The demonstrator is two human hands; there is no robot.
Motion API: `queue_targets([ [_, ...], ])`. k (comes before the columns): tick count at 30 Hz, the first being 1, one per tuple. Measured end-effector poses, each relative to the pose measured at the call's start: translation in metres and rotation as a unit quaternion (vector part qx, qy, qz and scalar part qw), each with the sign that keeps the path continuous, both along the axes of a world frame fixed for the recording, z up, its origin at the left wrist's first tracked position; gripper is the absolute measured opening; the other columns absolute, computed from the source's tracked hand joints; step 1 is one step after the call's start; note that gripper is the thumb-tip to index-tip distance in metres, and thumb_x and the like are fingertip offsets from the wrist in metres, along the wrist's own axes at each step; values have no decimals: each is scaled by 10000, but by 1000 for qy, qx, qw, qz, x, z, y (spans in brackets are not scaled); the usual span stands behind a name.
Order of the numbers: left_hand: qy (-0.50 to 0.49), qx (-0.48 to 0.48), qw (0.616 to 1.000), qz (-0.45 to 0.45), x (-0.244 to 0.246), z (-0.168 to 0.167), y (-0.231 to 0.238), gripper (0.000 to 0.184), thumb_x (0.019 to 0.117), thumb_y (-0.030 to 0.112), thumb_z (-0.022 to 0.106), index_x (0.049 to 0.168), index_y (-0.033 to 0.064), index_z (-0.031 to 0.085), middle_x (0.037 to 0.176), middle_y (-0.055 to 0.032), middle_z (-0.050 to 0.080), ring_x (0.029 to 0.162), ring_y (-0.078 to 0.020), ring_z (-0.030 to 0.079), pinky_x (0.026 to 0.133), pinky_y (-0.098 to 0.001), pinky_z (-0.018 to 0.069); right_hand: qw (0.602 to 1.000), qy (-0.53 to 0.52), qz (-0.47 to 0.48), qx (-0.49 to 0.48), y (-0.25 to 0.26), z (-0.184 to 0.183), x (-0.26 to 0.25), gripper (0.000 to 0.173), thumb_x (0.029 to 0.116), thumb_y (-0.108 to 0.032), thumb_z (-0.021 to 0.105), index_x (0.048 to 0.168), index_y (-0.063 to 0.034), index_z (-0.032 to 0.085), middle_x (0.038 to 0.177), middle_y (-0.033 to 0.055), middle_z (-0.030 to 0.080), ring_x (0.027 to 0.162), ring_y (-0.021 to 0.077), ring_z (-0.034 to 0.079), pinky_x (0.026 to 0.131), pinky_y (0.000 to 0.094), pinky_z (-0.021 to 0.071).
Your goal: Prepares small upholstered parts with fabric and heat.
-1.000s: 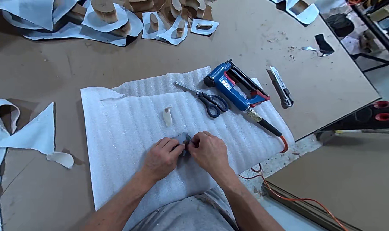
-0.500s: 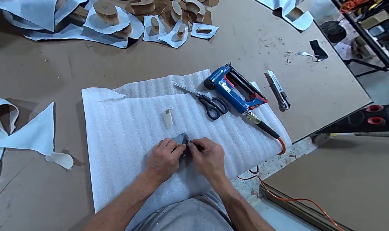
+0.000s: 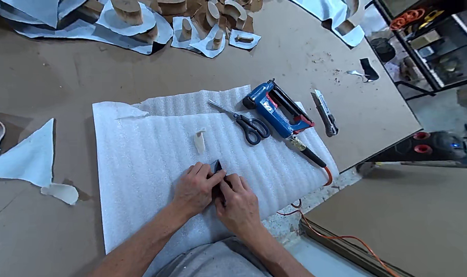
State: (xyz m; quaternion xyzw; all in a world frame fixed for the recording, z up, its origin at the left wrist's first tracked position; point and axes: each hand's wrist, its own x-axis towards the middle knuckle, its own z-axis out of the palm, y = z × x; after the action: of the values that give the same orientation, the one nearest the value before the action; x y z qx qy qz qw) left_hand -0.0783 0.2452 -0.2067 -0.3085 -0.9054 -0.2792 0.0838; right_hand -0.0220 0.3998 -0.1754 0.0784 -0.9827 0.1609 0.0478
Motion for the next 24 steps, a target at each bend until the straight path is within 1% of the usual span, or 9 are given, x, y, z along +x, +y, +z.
queue_targets([
  [3, -12, -9, 1000, -7, 0, 2, -1, 377, 924, 111, 546, 1183, 253, 780, 829, -34, 599, 784, -205, 604, 651, -339, 518, 989, -73, 22, -124, 25, 16, -10, 286, 833, -204, 645, 1056, -130, 808, 978, 17, 709, 888, 166, 684, 703, 371, 591],
  [4, -11, -8, 1000, -6, 0, 2, -1, 372, 927, 112, 548, 1183, 244, 782, 830, -34, 603, 776, -203, 605, 643, -338, 518, 984, -70, 7, -166, 40, 24, -20, 260, 865, -193, 619, 1030, -138, 812, 940, 1, 722, 834, 133, 696, 679, 360, 600],
  [6, 0, -6, 1000, -1, 1, 2, 0, 365, 913, 98, 560, 1172, 220, 786, 832, -41, 619, 761, -204, 616, 626, -335, 525, 992, -9, -49, -117, 77, 39, -51, 264, 892, -183, 620, 1087, -111, 783, 934, 59, 726, 813, 195, 708, 658, 419, 601],
  [8, 12, 0, 1000, 12, 6, 0, 1, 353, 916, 92, 563, 1162, 205, 790, 827, -42, 624, 751, -203, 617, 616, -328, 518, 993, -23, -117, -15, 112, 48, -93, 423, 932, -238, 656, 1328, -92, 674, 1186, 209, 672, 1058, 386, 669, 810, 580, 564],
  [10, 14, 9, 1000, 17, 7, -1, 0, 329, 926, 96, 563, 1141, 192, 793, 833, -39, 633, 759, -200, 622, 620, -324, 524, 986, -52, -155, 31, 138, 39, -132, 625, 919, -296, 695, 1493, -111, 531, 1366, 274, 568, 1237, 492, 552, 914, 662, 496],
  [14, 5, 13, 1000, 20, 6, -2, 0, 324, 934, 108, 559, 1133, 207, 795, 829, -24, 643, 776, -184, 627, 642, -314, 533, 986, -92, -131, 48, 164, 20, -169, 707, 956, -387, 648, 1547, -66, 431, 1349, 291, 563, 1227, 500, 550, 976, 667, 451],
  [17, 3, 12, 1000, 21, 6, -4, 0, 342, 934, 97, 548, 1146, 221, 787, 840, -22, 642, 788, -185, 623, 666, -318, 531, 985, -118, -124, 10, 176, 24, -173, 734, 982, -576, 485, 1541, -102, 465, 1389, 242, 575, 1269, 447, 553, 1014, 651, 441],
  [21, 6, 10, 1000, 18, 6, -4, 1, 348, 937, 96, 542, 1153, 227, 782, 856, -22, 651, 805, -191, 632, 681, -332, 539, 988, -88, -127, 18, 173, 17, -170, 558, 1004, -369, 568, 1451, -36, 546, 1350, 246, 591, 1263, 442, 556, 1015, 628, 457],
  [24, 9, 9, 1000, 14, 6, -3, 1, 337, 940, 110, 543, 1141, 226, 788, 856, -17, 644, 808, -183, 627, 683, -322, 540, 988, -73, -134, 19, 168, 17, -173, 670, 970, -278, 648, 1533, -9, 404, 1304, 257, 613, 1233, 448, 578, 1020, 620, 462],
])
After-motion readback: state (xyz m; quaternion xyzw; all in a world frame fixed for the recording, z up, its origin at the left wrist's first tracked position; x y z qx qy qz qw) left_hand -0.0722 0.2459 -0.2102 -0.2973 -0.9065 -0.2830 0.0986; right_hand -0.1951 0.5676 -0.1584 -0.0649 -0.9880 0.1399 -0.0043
